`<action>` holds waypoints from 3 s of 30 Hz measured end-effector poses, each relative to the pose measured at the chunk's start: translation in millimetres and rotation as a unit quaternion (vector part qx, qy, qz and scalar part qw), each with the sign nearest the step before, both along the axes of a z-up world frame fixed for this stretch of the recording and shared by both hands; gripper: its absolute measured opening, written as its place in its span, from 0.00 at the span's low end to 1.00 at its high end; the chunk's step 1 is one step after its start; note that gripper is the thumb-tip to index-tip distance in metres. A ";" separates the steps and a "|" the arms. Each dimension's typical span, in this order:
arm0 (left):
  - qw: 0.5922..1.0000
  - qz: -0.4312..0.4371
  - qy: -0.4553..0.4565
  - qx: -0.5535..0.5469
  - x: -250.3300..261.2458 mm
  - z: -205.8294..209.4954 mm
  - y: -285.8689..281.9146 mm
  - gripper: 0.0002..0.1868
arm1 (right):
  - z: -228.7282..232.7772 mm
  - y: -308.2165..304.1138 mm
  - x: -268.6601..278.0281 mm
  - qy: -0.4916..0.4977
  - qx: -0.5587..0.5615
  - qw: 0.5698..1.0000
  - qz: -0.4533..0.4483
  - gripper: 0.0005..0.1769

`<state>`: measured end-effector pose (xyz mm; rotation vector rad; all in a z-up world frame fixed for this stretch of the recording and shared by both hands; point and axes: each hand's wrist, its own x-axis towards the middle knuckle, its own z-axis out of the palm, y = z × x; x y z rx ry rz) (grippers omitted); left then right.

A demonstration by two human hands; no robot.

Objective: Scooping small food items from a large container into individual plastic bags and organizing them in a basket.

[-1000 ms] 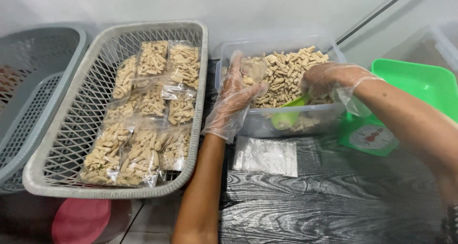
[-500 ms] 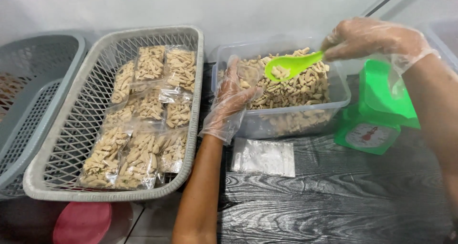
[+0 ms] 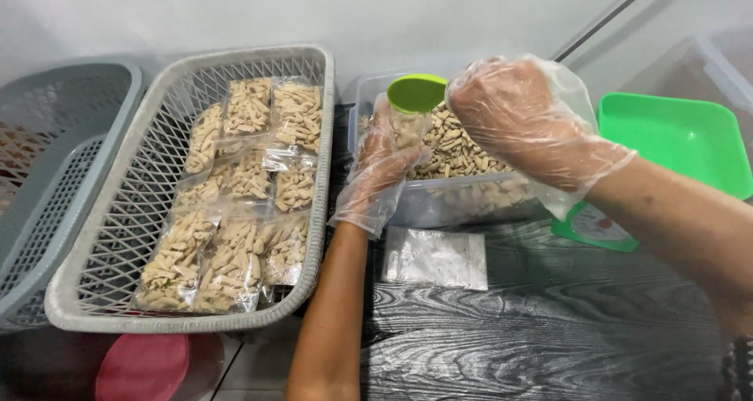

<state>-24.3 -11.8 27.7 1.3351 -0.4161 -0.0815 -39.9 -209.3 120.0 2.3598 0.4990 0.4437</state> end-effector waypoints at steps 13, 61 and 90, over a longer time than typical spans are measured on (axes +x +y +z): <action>0.996 0.087 -0.024 -0.017 -1.9 -2.0 -2.8 0.64 | -36.7 -1.2 32.2 0.302 0.221 0.900 -0.224 0.09; 0.984 -0.016 -0.167 0.052 -56.2 48.4 -48.5 0.28 | -38.2 -72.4 -17.0 0.374 0.799 0.457 0.112 0.16; 0.953 0.140 -0.199 0.182 -63.6 50.1 -34.8 0.47 | -22.2 -27.3 -28.6 0.203 0.827 0.490 0.185 0.09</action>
